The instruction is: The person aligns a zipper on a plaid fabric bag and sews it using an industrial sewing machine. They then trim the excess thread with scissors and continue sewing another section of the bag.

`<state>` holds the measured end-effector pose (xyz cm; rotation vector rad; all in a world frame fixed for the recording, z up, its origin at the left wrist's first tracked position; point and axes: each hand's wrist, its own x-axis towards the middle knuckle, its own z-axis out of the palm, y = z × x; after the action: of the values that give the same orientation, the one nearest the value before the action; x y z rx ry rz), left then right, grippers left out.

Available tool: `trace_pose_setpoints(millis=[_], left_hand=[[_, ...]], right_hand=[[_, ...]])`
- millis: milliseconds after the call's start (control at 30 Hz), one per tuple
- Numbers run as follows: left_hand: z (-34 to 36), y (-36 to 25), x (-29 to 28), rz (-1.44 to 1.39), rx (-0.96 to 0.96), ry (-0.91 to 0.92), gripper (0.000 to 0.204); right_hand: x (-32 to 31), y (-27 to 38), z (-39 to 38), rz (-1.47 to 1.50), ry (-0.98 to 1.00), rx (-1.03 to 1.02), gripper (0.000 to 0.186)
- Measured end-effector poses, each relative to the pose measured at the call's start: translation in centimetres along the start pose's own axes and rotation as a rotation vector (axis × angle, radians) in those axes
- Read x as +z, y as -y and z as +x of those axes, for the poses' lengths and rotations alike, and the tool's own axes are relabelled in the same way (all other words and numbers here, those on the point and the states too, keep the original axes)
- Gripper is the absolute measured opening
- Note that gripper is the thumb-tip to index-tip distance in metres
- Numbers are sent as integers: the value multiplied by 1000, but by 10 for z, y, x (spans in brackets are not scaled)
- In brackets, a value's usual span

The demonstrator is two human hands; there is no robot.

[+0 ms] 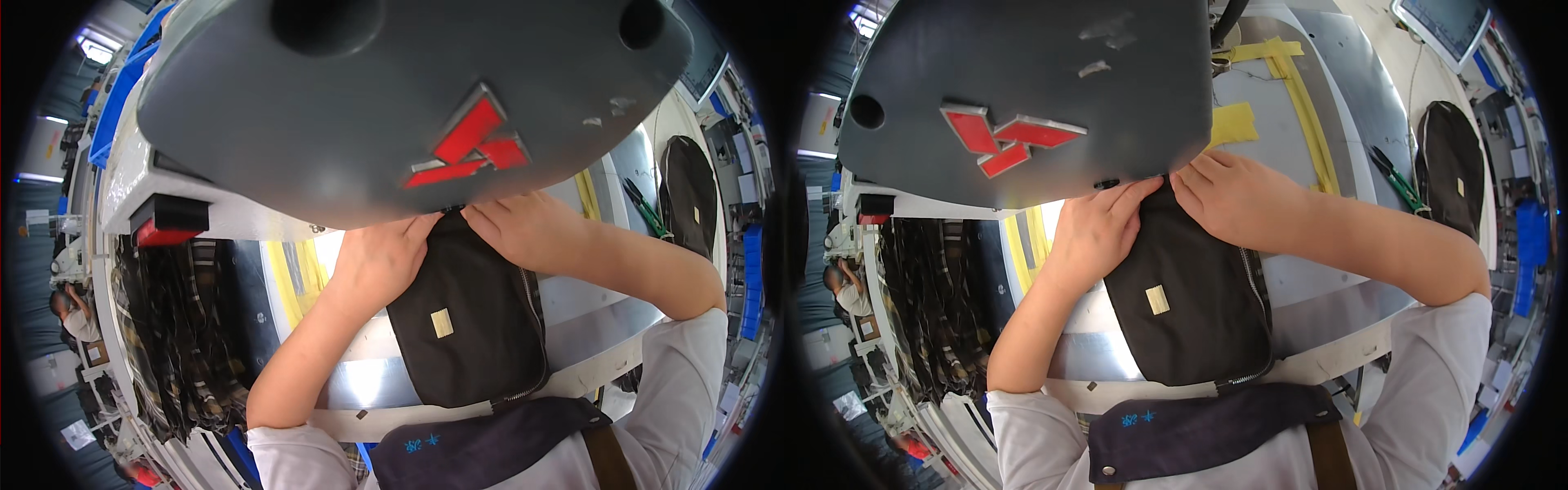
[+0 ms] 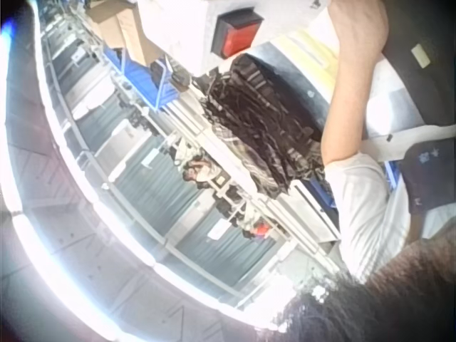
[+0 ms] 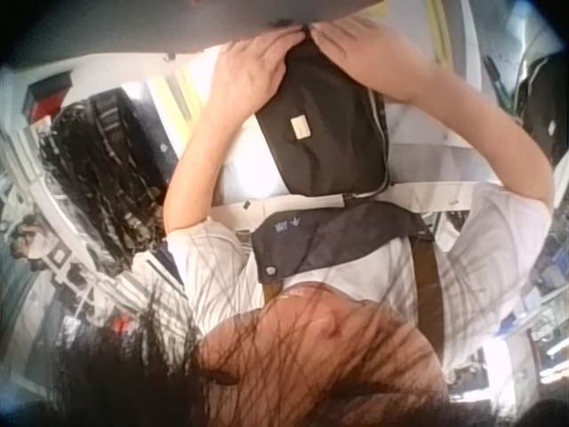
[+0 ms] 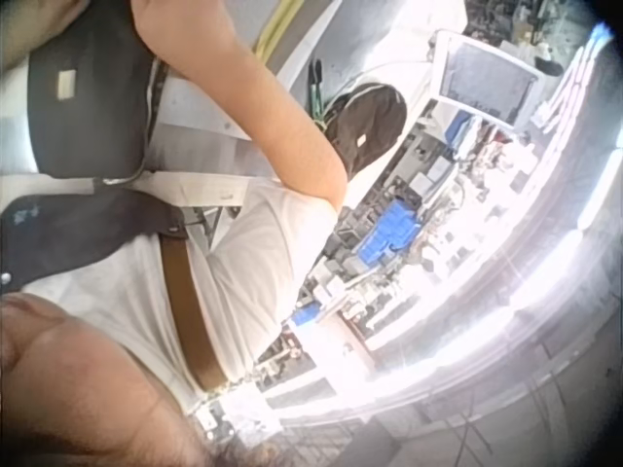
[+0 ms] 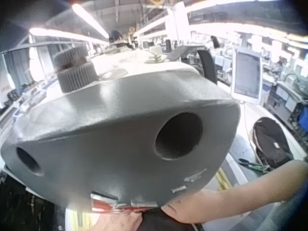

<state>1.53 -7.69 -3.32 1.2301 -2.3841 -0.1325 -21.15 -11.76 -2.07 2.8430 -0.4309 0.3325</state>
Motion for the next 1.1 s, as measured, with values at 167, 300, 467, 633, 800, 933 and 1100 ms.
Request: trace_pose_setpoints(millis=[167,300,467,633,800,933,1100], left_hand=[[-2,1,0,40,17,-1,45],[-2,1,0,27,7,11,46],[-1,2,3,13,18,-25,45],[-5,3,7,-12,-18,-56,43],[-1,1,1,-6,-7,-46,43],[-1,0,0,-19,-11,-36,42],[-2,2,2,-19,-5,-45,42]], right_hand=[[-2,1,2,27,6,21,38],[-1,1,1,21,11,29,38],[-1,2,2,-13,8,21,38],[-1,1,2,-17,9,8,39],[-1,1,2,-16,15,11,39],[-2,2,2,-9,32,11,39],[-1,2,2,-7,29,11,39]])
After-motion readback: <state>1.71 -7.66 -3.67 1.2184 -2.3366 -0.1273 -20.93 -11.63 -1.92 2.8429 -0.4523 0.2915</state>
